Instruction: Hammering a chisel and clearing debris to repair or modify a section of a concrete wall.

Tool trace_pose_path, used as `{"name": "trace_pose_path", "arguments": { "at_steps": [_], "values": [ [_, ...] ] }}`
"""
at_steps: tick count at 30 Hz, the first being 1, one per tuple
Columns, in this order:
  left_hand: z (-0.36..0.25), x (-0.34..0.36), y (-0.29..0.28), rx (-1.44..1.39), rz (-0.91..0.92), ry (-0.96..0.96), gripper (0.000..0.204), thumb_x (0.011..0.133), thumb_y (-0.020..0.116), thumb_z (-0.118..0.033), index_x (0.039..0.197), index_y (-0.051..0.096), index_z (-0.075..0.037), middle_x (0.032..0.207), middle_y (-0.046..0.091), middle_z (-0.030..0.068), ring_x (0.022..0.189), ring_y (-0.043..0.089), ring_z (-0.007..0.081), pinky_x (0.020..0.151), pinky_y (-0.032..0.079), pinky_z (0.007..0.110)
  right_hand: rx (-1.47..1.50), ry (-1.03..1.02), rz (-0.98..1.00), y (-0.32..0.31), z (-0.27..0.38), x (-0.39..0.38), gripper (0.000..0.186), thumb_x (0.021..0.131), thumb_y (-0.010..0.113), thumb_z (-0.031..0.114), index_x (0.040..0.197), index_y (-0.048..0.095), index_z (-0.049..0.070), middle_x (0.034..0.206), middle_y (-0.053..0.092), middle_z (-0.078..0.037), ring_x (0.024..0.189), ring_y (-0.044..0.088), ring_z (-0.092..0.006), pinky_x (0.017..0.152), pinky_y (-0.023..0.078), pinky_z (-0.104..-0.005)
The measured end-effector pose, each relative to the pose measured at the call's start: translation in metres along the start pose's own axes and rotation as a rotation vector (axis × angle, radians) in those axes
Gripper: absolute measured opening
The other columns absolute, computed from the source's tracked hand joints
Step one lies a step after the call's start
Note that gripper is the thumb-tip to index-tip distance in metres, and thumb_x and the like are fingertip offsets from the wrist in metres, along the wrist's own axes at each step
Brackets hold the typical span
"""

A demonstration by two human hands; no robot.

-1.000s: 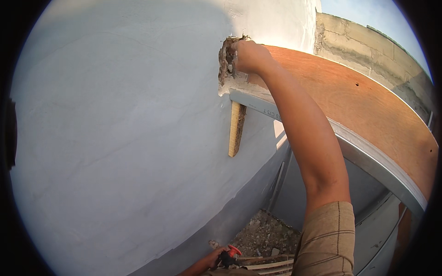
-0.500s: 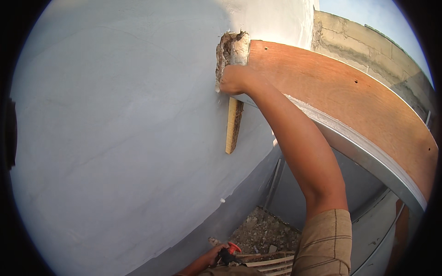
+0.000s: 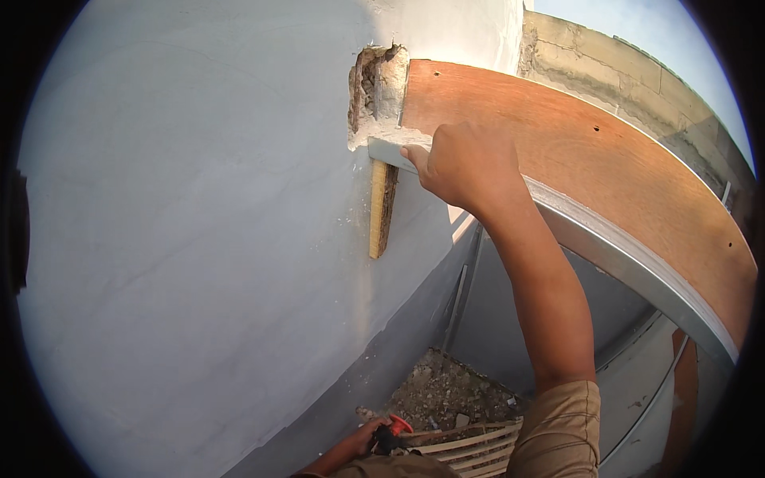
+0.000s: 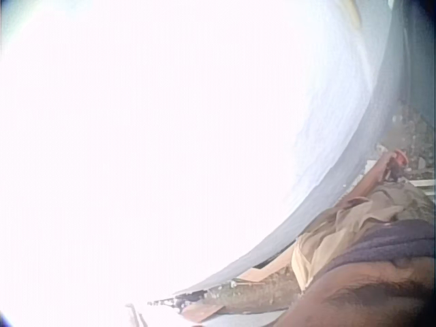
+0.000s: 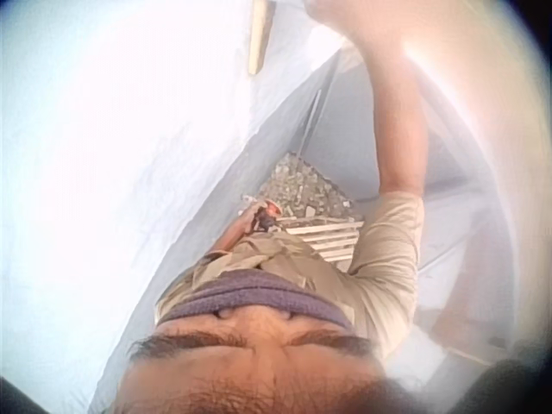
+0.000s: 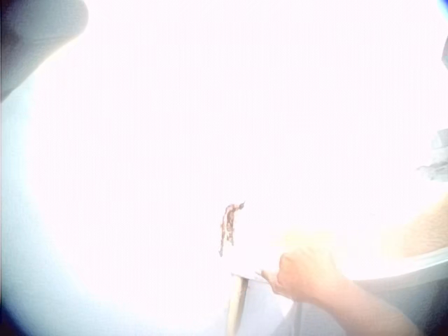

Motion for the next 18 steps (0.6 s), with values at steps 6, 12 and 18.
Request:
{"name": "trace_pose_path", "arguments": {
  "at_steps": [6, 12, 18],
  "values": [
    [0.001, 0.007, -0.01, 0.089, -0.028, 0.033, 0.038, 0.079, 0.061, -0.045, 0.095, 0.066, -0.011, 0.079, 0.068, 0.0027, 0.063, 0.064, 0.0163, 0.052, 0.049, 0.032, -0.101, -0.053, -0.246, 0.03, 0.009, 0.027, 0.064, 0.093, 0.048, 0.054, 0.08, 0.071, -0.004, 0.093, 0.067, -0.025, 0.098, 0.062, -0.0356, 0.086, 0.047, -0.0438],
    [0.013, 0.025, -0.033, 0.076, -0.098, 0.006, 0.039, 0.079, 0.06, -0.045, 0.099, 0.065, -0.011, 0.083, 0.069, 0.0026, 0.065, 0.065, 0.0151, 0.053, 0.05, 0.031, 0.161, -0.328, -0.202, 0.027, 0.016, 0.067, 0.079, 0.086, 0.058, 0.055, 0.131, 0.05, -0.009, 0.127, 0.055, -0.03, 0.127, 0.048, -0.0381, 0.105, 0.04, -0.0405],
    [0.005, 0.004, -0.022, 0.038, -0.097, 0.062, 0.04, 0.082, 0.056, -0.043, 0.102, 0.065, -0.009, 0.084, 0.07, 0.0036, 0.067, 0.066, 0.0138, 0.049, 0.052, 0.028, 0.318, -0.296, 0.008, 0.018, 0.02, 0.065, 0.085, 0.081, 0.064, 0.054, 0.135, 0.046, -0.008, 0.132, 0.052, -0.029, 0.127, 0.049, -0.0379, 0.105, 0.039, -0.0408]
  ]
}}
Point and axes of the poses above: each hand's wrist, its own x-axis towards the middle knuckle, its own y-axis out of the palm, z = x × y, the point moved 3 cm from there along x, towards the middle knuckle
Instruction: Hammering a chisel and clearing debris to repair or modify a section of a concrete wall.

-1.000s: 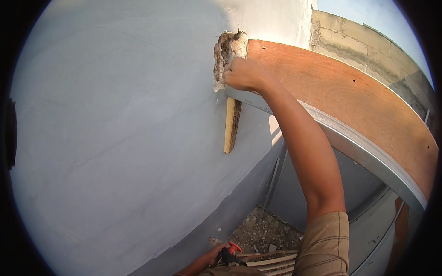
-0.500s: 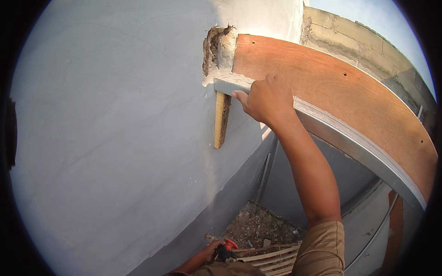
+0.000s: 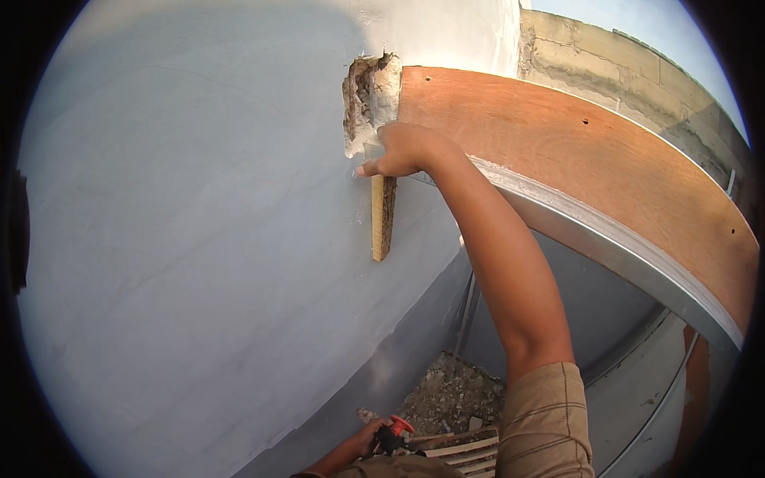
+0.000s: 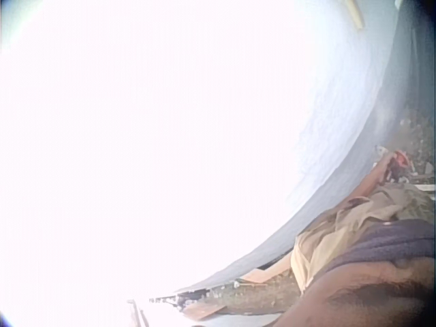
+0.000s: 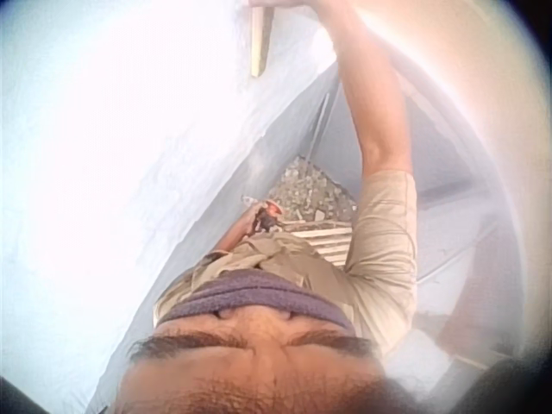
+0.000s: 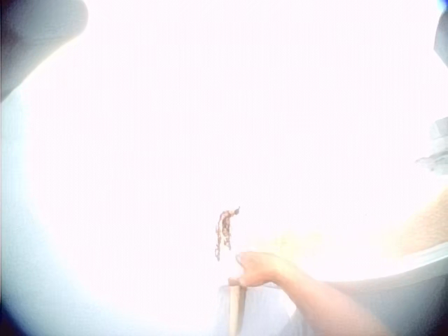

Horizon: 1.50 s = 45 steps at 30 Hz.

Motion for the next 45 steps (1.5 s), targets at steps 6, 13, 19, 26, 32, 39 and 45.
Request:
{"name": "trace_pose_path", "arguments": {
  "at_steps": [6, 13, 19, 26, 32, 39, 45],
  "values": [
    [-0.01, 0.001, 0.006, 0.037, 0.109, -0.029, 0.043, 0.083, 0.056, -0.043, 0.103, 0.065, -0.006, 0.087, 0.071, 0.0081, 0.075, 0.069, 0.0171, 0.061, 0.056, 0.031, -0.175, -0.452, -0.126, 0.047, 0.026, -0.077, 0.052, 0.083, 0.065, 0.03, 0.124, 0.057, -0.001, 0.13, 0.055, -0.02, 0.132, 0.042, -0.0331, 0.11, 0.033, -0.0418],
    [-0.026, 0.005, -0.014, -0.085, 0.018, 0.126, 0.037, 0.086, 0.055, -0.032, 0.109, 0.06, -0.003, 0.092, 0.069, 0.0124, 0.079, 0.068, 0.0223, 0.069, 0.057, 0.034, 0.962, 0.559, -0.024, 0.271, -0.067, -0.289, 0.035, 0.088, 0.067, 0.015, 0.116, 0.062, -0.004, 0.091, 0.07, -0.014, 0.085, 0.066, -0.0187, 0.077, 0.052, -0.029],
    [-0.086, -0.003, 0.014, -0.036, -0.093, 0.31, 0.035, 0.091, 0.053, -0.029, 0.116, 0.056, -0.004, 0.097, 0.066, 0.0096, 0.081, 0.064, 0.0168, 0.073, 0.054, 0.031, 1.036, 0.344, 0.643, 0.379, -0.014, -0.398, 0.061, 0.08, 0.078, 0.032, 0.126, 0.054, 0.0, 0.109, 0.065, -0.015, 0.106, 0.061, -0.0221, 0.089, 0.048, -0.0345],
    [-0.131, -0.016, 0.094, -0.036, 0.053, 0.454, 0.033, 0.088, 0.06, -0.019, 0.115, 0.055, 0.0, 0.1, 0.061, 0.0105, 0.09, 0.063, 0.0211, 0.078, 0.053, 0.036, 0.894, 0.187, -0.326, 0.374, -0.021, -0.363, 0.052, 0.084, 0.072, 0.036, 0.115, 0.056, -0.002, 0.101, 0.064, -0.013, 0.098, 0.063, -0.0237, 0.086, 0.051, -0.0357],
    [-0.128, -0.03, 0.115, -0.073, 0.037, 0.555, 0.035, 0.089, 0.059, -0.016, 0.119, 0.055, 0.001, 0.11, 0.062, 0.0088, 0.094, 0.062, 0.0187, 0.08, 0.052, 0.034, 2.368, 0.813, 0.128, 0.398, -0.035, -0.364, 0.035, 0.097, 0.052, 0.036, 0.107, 0.055, 0.002, 0.089, 0.063, -0.008, 0.068, 0.064, -0.0156, 0.054, 0.05, -0.026],
    [-0.116, -0.009, 0.081, 0.268, -0.264, 0.627, 0.022, 0.086, 0.064, -0.015, 0.103, 0.063, -0.001, 0.094, 0.064, 0.0048, 0.083, 0.061, 0.0133, 0.072, 0.049, 0.03, 1.532, 0.672, 0.092, 0.332, -0.06, -0.377, 0.074, 0.079, 0.078, 0.033, 0.134, 0.046, -0.004, 0.105, 0.061, -0.01, 0.098, 0.059, -0.0192, 0.09, 0.045, -0.0306],
    [-0.097, 0.01, 0.064, 0.621, -0.383, 0.605, 0.026, 0.088, 0.062, -0.023, 0.107, 0.064, -0.005, 0.092, 0.062, 0.0012, 0.08, 0.056, 0.0091, 0.07, 0.046, 0.027, 1.017, 0.542, 0.214, 0.346, -0.027, -0.366, 0.08, 0.076, 0.077, 0.019, 0.139, 0.034, -0.006, 0.094, 0.061, -0.013, 0.088, 0.061, -0.0171, 0.079, 0.049, -0.0295]
  ]
}}
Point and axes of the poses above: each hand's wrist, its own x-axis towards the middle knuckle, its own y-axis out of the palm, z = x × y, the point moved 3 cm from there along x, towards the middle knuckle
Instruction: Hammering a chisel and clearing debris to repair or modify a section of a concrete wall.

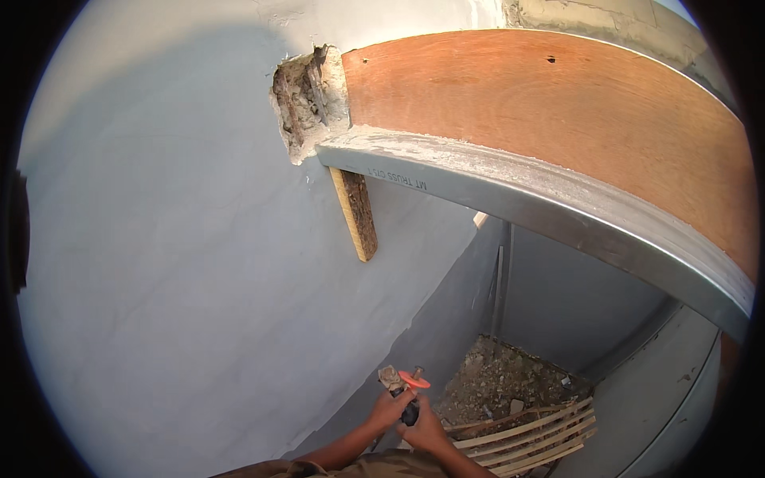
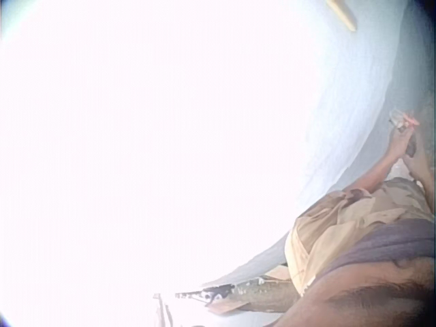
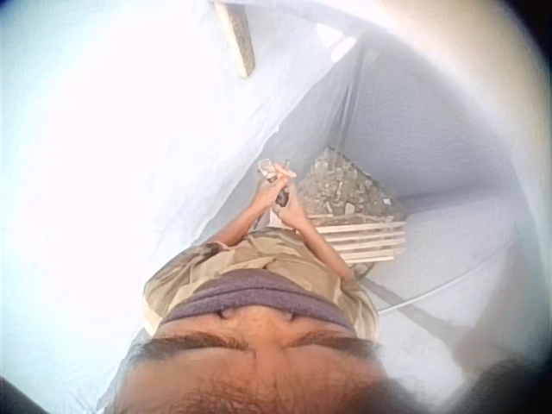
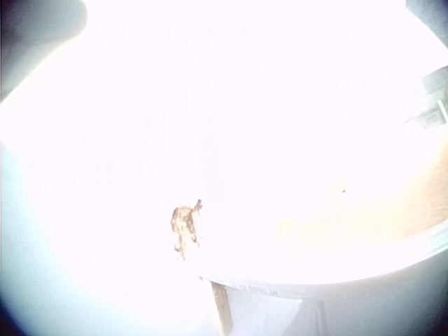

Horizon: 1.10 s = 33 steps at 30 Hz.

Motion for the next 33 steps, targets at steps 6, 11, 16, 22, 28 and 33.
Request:
{"name": "trace_pose_path", "arguments": {
  "at_steps": [6, 11, 16, 22, 28, 33],
  "values": [
    [0.035, -0.009, -0.024, -0.177, 0.361, -0.235, 0.061, 0.091, 0.051, -0.06, 0.117, 0.058, -0.006, 0.083, 0.056, 0.0033, 0.068, 0.051, 0.0109, 0.056, 0.04, 0.026, 0.447, 0.09, 0.049, 0.01, -0.02, 0.002, 0.062, 0.077, 0.078, 0.007, 0.131, 0.048, -0.004, 0.094, 0.067, -0.007, 0.073, 0.062, -0.0109, 0.064, 0.051, -0.0261],
    [0.022, -0.038, -0.047, 0.207, 0.306, -0.369, 0.055, 0.095, 0.05, -0.053, 0.123, 0.056, -0.007, 0.081, 0.057, 0.0012, 0.065, 0.05, 0.0075, 0.055, 0.041, 0.025, 0.66, -0.077, -0.001, -0.023, 0.016, 0.001, 0.049, 0.079, 0.074, 0.004, 0.121, 0.051, -0.003, 0.085, 0.062, -0.002, 0.07, 0.06, -0.0101, 0.063, 0.051, -0.0266],
    [-0.125, -0.049, -0.1, 0.004, 0.057, 0.08, 0.034, 0.094, 0.063, -0.028, 0.117, 0.056, -0.004, 0.082, 0.058, 0.0006, 0.066, 0.05, 0.0068, 0.059, 0.044, 0.023, 0.546, -0.32, -0.095, -0.063, 0.054, -0.005, 0.041, 0.08, 0.069, 0.002, 0.114, 0.048, -0.003, 0.082, 0.062, -0.005, 0.067, 0.061, -0.0117, 0.059, 0.05, -0.027],
    [-0.345, -0.121, -0.149, 0.131, -0.249, 0.968, 0.035, 0.086, 0.073, -0.023, 0.109, 0.059, 0.0, 0.101, 0.064, 0.0093, 0.088, 0.063, 0.0197, 0.076, 0.053, 0.035, 0.587, -0.278, -0.204, -0.068, 0.057, -0.013, 0.036, 0.079, 0.07, 0.004, 0.11, 0.051, -0.004, 0.078, 0.061, -0.005, 0.066, 0.061, -0.0113, 0.061, 0.049, -0.026],
    [-0.451, -0.11, -0.157, 0.104, -0.339, 1.427, 0.033, 0.084, 0.075, -0.021, 0.104, 0.062, 0.002, 0.097, 0.063, 0.0073, 0.086, 0.062, 0.0184, 0.08, 0.052, 0.034, 0.521, -0.343, -0.241, -0.06, 0.057, -0.02, 0.041, 0.077, 0.072, 0.005, 0.11, 0.052, -0.005, 0.08, 0.061, -0.005, 0.069, 0.06, -0.0113, 0.064, 0.048, -0.0252],
    [-0.473, -0.065, -0.164, 0.037, -0.423, 1.59, 0.025, 0.088, 0.07, -0.011, 0.108, 0.062, 0.0, 0.098, 0.064, 0.0063, 0.09, 0.063, 0.0167, 0.083, 0.053, 0.034, 0.413, -0.425, -0.272, -0.07, 0.063, -0.026, 0.046, 0.076, 0.073, 0.007, 0.113, 0.049, -0.006, 0.085, 0.06, -0.006, 0.074, 0.059, -0.0118, 0.068, 0.048, -0.0256]
  ]
}}
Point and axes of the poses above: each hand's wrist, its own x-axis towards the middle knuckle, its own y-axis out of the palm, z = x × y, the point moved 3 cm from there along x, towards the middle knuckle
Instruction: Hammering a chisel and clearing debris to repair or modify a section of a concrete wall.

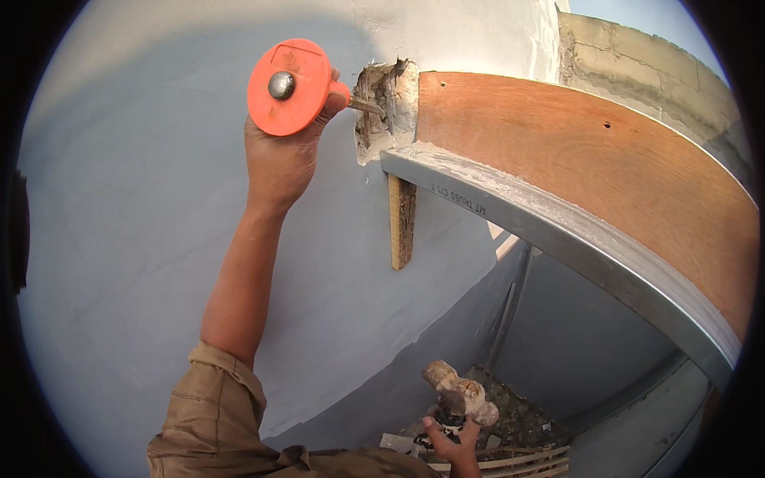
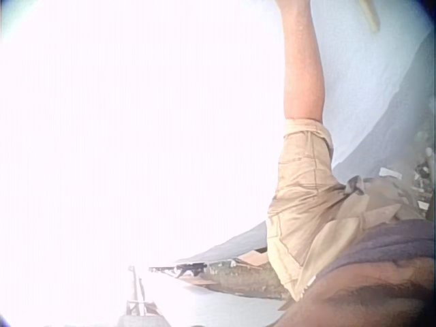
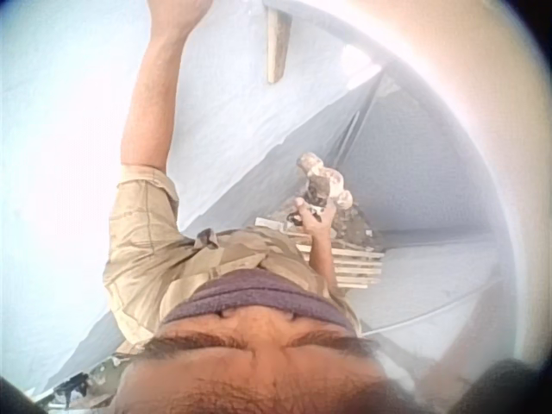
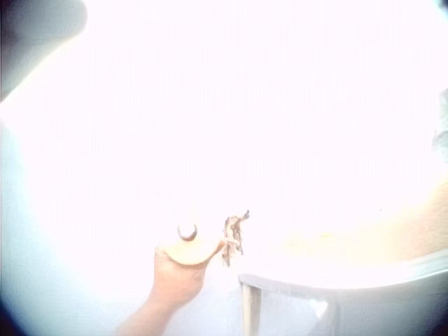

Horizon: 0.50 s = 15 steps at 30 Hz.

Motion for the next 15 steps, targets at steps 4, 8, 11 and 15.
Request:
{"name": "trace_pose_path", "arguments": {
  "at_steps": [4, 8, 11, 15],
  "values": [
    [0.027, 0.006, 0.002, 0.003, 0.036, -0.034, 0.019, 0.087, 0.067, -0.006, 0.105, 0.062, -0.001, 0.094, 0.066, 0.0042, 0.087, 0.061, 0.013, 0.079, 0.051, 0.031, 0.031, -0.16, 0.02, 0.0, 0.023, 0.003, 0.054, 0.077, 0.071, 0.009, 0.121, 0.044, -0.007, 0.087, 0.06, -0.008, 0.075, 0.059, -0.0126, 0.067, 0.048, -0.0258],
    [0.03, 0.0, -0.005, 0.152, 0.108, 0.016, 0.014, 0.084, 0.065, -0.007, 0.096, 0.061, -0.001, 0.085, 0.067, 0.0049, 0.078, 0.058, 0.0113, 0.071, 0.05, 0.029, 0.07, -0.197, 0.078, -0.001, 0.059, 0.015, 0.055, 0.085, 0.067, 0.02, 0.124, 0.041, -0.008, 0.081, 0.058, -0.013, 0.059, 0.058, -0.019, 0.054, 0.049, -0.0301],
    [0.028, 0.004, -0.007, 0.188, 0.165, -0.014, 0.013, 0.085, 0.063, -0.009, 0.095, 0.061, -0.001, 0.083, 0.067, 0.0061, 0.075, 0.058, 0.0124, 0.069, 0.05, 0.03, -0.088, -0.365, 0.093, -0.005, 0.107, 0.038, 0.058, 0.085, 0.07, 0.024, 0.124, 0.043, -0.008, 0.082, 0.058, -0.013, 0.06, 0.059, -0.0172, 0.052, 0.048, -0.0294],
    [0.024, 0.013, -0.014, 0.133, 0.161, -0.068, 0.017, 0.087, 0.062, -0.015, 0.095, 0.061, 0.0, 0.081, 0.066, 0.0072, 0.073, 0.058, 0.0146, 0.069, 0.05, 0.032, -0.238, -0.568, 0.083, 0.008, 0.193, 0.07, 0.058, 0.087, 0.069, 0.028, 0.126, 0.043, -0.007, 0.079, 0.055, -0.009, 0.061, 0.056, -0.0135, 0.053, 0.047, -0.0259]
  ]
}}
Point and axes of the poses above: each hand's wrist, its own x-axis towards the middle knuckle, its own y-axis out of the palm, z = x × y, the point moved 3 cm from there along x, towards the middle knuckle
